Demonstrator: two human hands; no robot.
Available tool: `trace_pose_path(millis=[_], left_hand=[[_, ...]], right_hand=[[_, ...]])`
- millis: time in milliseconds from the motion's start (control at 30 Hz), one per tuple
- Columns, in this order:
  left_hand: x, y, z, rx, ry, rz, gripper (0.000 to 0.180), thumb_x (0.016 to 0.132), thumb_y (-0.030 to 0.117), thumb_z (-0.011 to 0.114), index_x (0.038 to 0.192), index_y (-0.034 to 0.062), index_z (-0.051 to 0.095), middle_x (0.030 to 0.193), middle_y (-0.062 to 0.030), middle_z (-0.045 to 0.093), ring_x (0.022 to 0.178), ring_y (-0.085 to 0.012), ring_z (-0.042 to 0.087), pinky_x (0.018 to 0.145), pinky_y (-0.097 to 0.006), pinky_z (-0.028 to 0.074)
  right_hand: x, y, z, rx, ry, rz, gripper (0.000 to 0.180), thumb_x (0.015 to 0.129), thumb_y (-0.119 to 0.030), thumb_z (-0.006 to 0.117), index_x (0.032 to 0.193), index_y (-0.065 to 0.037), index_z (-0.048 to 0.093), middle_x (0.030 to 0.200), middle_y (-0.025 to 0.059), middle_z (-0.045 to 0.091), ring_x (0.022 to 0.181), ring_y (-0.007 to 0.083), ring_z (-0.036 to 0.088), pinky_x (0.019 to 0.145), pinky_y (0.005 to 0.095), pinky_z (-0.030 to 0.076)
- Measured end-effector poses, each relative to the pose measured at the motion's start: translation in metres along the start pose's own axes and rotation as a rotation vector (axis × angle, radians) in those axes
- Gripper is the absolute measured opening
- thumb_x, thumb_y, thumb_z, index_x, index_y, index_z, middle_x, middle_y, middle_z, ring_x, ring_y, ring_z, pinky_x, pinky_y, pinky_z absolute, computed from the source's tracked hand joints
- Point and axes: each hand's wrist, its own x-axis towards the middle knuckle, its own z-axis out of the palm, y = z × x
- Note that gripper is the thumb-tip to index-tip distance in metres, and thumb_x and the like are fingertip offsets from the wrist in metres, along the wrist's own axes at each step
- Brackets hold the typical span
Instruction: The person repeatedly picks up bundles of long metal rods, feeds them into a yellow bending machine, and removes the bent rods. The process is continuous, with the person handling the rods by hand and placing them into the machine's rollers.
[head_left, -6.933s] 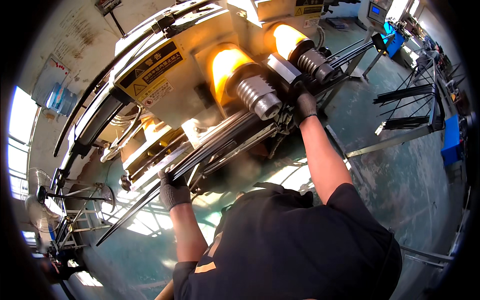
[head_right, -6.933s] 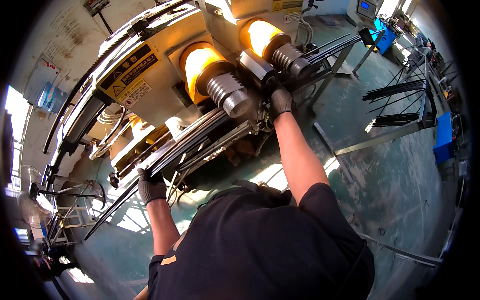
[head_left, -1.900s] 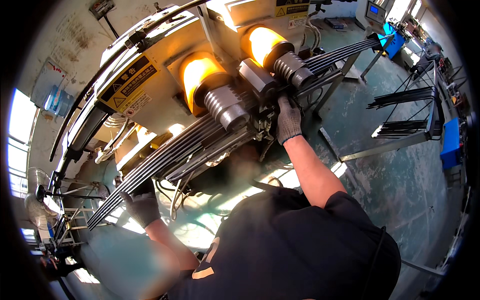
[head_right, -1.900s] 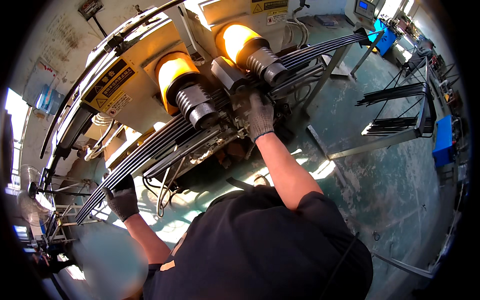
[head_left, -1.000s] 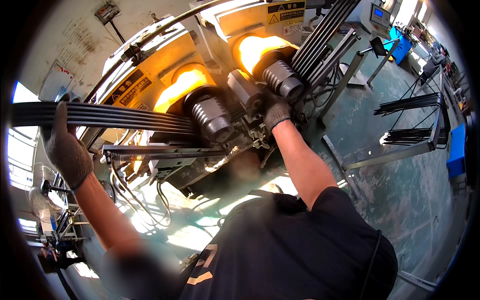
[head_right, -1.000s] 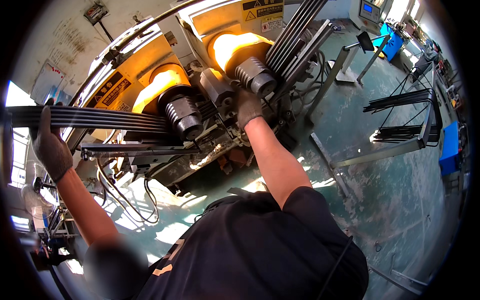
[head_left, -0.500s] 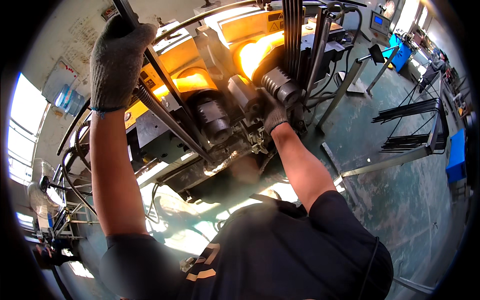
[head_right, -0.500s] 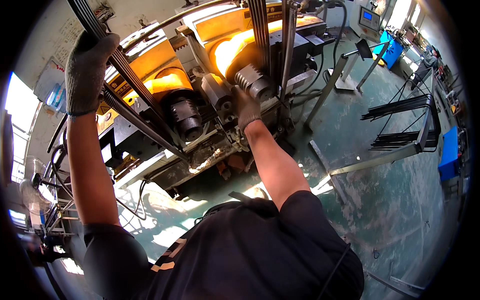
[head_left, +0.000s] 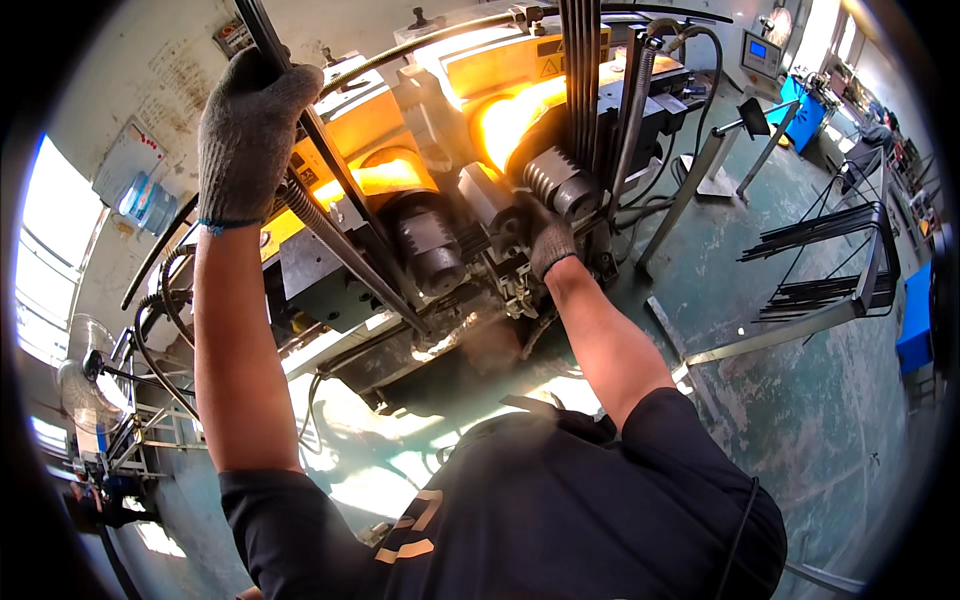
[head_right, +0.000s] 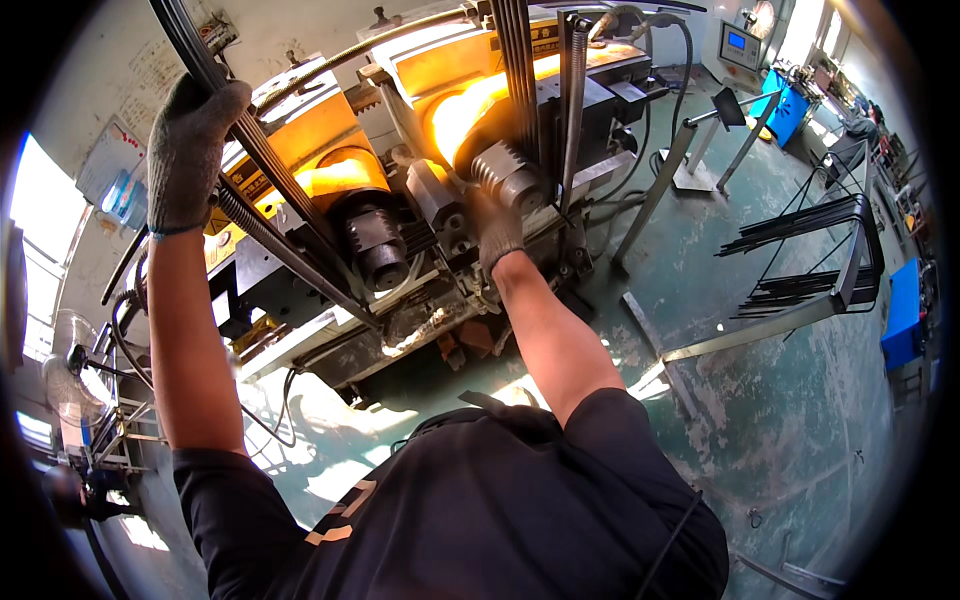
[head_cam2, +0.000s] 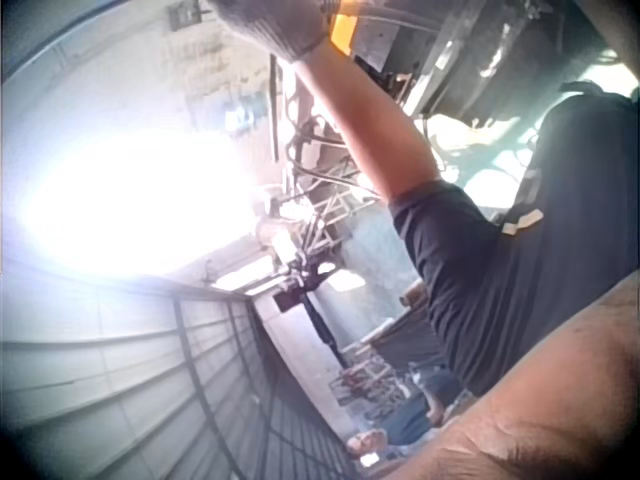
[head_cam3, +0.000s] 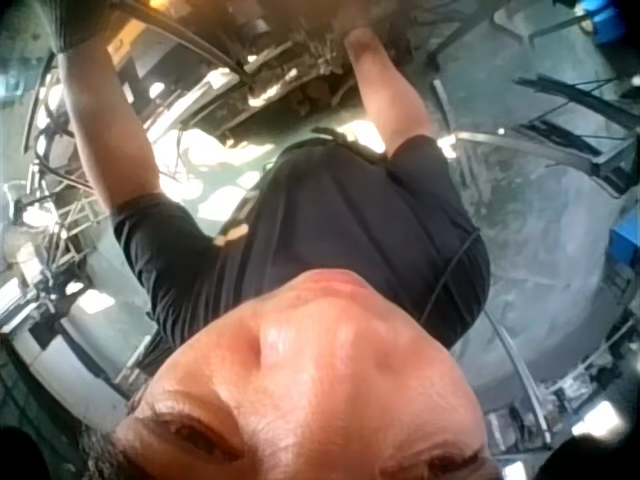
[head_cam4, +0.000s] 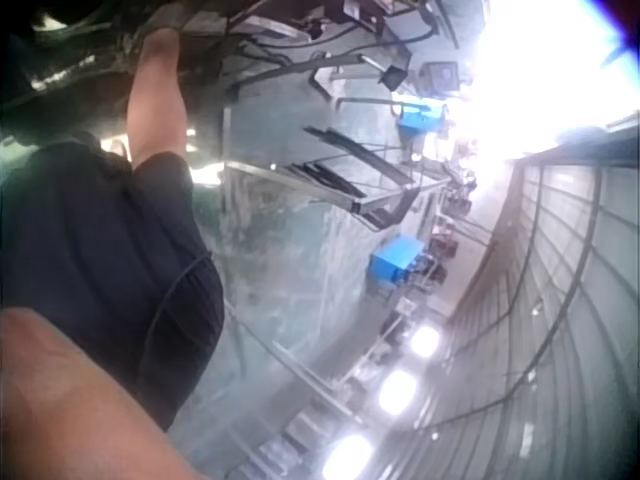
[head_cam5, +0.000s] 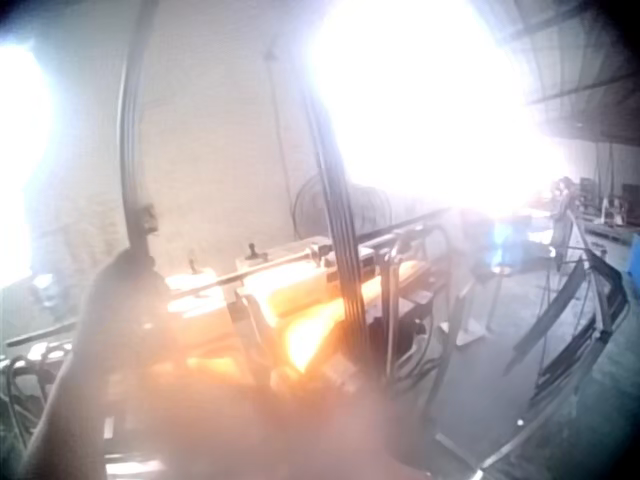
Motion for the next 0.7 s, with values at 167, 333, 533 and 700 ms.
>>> trace_pose_path(millis=[167, 333, 533, 700], left_hand=[[-0.001, 0.007, -0.002, -0.007, 0.013, -0.052, 0.03, 0.086, 0.032, 0.067, 0.094, 0.0032, 0.068, 0.078, -0.0062, 0.063, 0.071, -0.017, 0.062, 0.069, -0.032, 0.05], [-0.002, 0.006, -0.004, -0.049, 0.001, -0.102, 0.031, 0.086, 0.033, 0.068, 0.095, 0.0037, 0.068, 0.08, -0.0053, 0.064, 0.071, -0.0164, 0.061, 0.069, -0.032, 0.049], [0.014, 0.0, -0.014, -0.083, -0.089, -0.007, 0.032, 0.089, 0.032, 0.069, 0.108, 0.0057, 0.072, 0.094, -0.0092, 0.07, 0.083, -0.0193, 0.069, 0.08, -0.031, 0.054], [0.033, 0.008, -0.025, 0.031, -0.086, 0.103, 0.032, 0.095, 0.029, 0.066, 0.115, 0.0045, 0.072, 0.109, -0.0137, 0.072, 0.1, -0.0225, 0.073, 0.096, -0.033, 0.055]], right_hand=[[0.001, 0.006, -0.002, -0.011, -0.052, -0.054, 0.022, 0.086, -0.021, 0.078, 0.097, -0.006, 0.068, 0.079, 0.0031, 0.069, 0.059, 0.0134, 0.061, 0.048, 0.0287, 0.047], [-0.011, -0.037, 0.02, 0.235, 0.113, 0.383, 0.02, 0.087, -0.02, 0.076, 0.097, -0.006, 0.066, 0.073, 0.0063, 0.068, 0.057, 0.015, 0.059, 0.046, 0.0305, 0.047], [-0.006, -0.04, 0.021, 0.281, 0.145, 0.513, 0.023, 0.09, -0.021, 0.071, 0.102, -0.004, 0.062, 0.07, 0.0118, 0.068, 0.055, 0.0194, 0.057, 0.042, 0.0375, 0.048], [-0.003, -0.039, 0.021, 0.292, 0.109, 0.544, 0.023, 0.09, -0.021, 0.071, 0.102, -0.004, 0.062, 0.069, 0.0125, 0.068, 0.056, 0.0192, 0.058, 0.042, 0.0382, 0.049]])
